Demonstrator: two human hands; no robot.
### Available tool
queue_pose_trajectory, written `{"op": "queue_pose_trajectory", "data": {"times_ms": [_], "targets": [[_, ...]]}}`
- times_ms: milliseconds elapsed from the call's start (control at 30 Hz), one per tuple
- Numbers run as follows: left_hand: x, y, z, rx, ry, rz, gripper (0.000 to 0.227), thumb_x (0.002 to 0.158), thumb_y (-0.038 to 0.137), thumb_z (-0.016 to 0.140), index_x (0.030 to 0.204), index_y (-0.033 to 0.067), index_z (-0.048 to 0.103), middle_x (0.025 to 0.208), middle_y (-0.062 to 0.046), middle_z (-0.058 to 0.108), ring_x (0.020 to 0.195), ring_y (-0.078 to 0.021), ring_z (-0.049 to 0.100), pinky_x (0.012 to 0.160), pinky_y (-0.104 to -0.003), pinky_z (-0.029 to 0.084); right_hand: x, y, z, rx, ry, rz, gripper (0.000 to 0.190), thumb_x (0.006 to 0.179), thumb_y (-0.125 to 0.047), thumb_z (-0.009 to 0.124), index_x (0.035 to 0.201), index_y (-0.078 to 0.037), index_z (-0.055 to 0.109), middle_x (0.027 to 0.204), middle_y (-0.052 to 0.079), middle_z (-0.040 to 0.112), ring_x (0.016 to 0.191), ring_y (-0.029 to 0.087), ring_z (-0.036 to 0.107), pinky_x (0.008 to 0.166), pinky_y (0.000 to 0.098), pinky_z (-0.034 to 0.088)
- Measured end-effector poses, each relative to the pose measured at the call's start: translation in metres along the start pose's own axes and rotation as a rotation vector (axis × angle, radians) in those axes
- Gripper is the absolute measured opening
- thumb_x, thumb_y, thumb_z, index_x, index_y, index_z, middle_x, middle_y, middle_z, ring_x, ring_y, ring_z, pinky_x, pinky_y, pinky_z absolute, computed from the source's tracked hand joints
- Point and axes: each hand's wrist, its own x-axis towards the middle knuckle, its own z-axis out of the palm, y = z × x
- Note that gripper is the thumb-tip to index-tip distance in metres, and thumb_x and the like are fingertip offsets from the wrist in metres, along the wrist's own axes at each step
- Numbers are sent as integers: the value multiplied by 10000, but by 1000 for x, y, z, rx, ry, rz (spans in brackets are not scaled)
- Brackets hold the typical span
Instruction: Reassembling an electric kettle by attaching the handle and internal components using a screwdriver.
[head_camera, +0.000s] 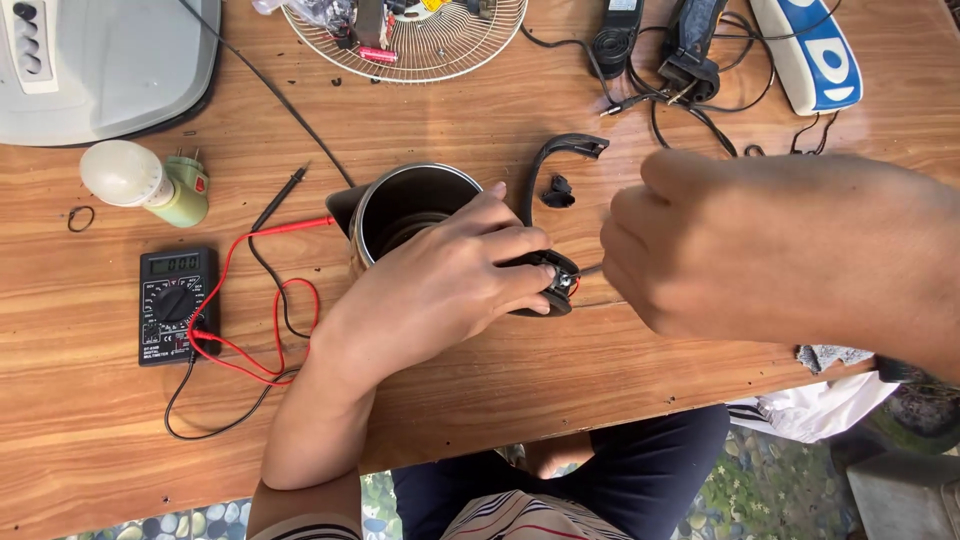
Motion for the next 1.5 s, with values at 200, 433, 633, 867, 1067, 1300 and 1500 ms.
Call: {"op": "queue_pose_trajectory", "data": {"times_ms": [200, 433, 633, 867, 1067, 1300, 1500], "targets": [[3, 0, 1, -58, -4, -24, 67, 853, 120, 725, 845, 54, 719, 975, -35, 660, 913, -271, 574, 1202, -492, 395, 16, 16, -33, 258, -288, -181, 334, 785, 302, 635, 538, 78, 659, 644, 255, 637, 476, 308, 535, 518, 458, 445], [1, 4, -3, -78, -7, -76, 56, 866, 101, 700, 895, 55, 714, 1049, -22, 648, 963, -265, 583, 1200, -491, 411, 21, 21, -45, 694, -407, 245, 180, 862, -103, 672, 794, -266, 705, 851, -17, 732, 669, 164, 722, 682, 391, 575], [2, 4, -3, -129, 2, -101, 58, 861, 90, 696, 905, 79, 733, 1012, -10, 648, 933, -243, 584, 1226, -504, 375, 20, 17, -47, 727, -336, 406, 151, 897, -164, 626, 761, -211, 674, 819, -44, 707, 680, 178, 723, 650, 355, 593], [1, 1, 1, -73, 3, -49, 48, 873, 123, 702, 862, 84, 728, 1037, -22, 665, 914, -256, 570, 1211, -493, 383, 31, 26, -59, 893, -379, 625, 168, 870, -190, 571, 796, -190, 722, 762, 47, 717, 552, 215, 699, 548, 361, 566], [1, -3, 5, -38, 10, -2, 62, 852, 131, 727, 843, 70, 730, 970, -34, 628, 894, -242, 553, 1098, -411, 460, 37, 43, -51, 968, -554, 733, 343, 910, -391, 576, 809, -143, 790, 742, 29, 777, 604, 240, 678, 608, 368, 529], [-1, -7, 9, -51, 28, 17, 92, 870, 149, 697, 833, 77, 742, 1022, -55, 690, 909, -268, 559, 1097, -400, 434, 25, 8, -45, 178, -355, 194, 180, 909, 80, 690, 773, -37, 712, 751, 128, 695, 561, 228, 552, 647, 410, 418], [0, -8, 8, -35, 12, 24, 91, 870, 153, 702, 853, 74, 744, 1037, -70, 695, 964, -281, 562, 897, -376, 496, 23, -6, -11, -66, -71, -82, 381, 900, 212, 645, 575, 14, 629, 563, 169, 598, 433, 210, 412, 494, 370, 359]]}}
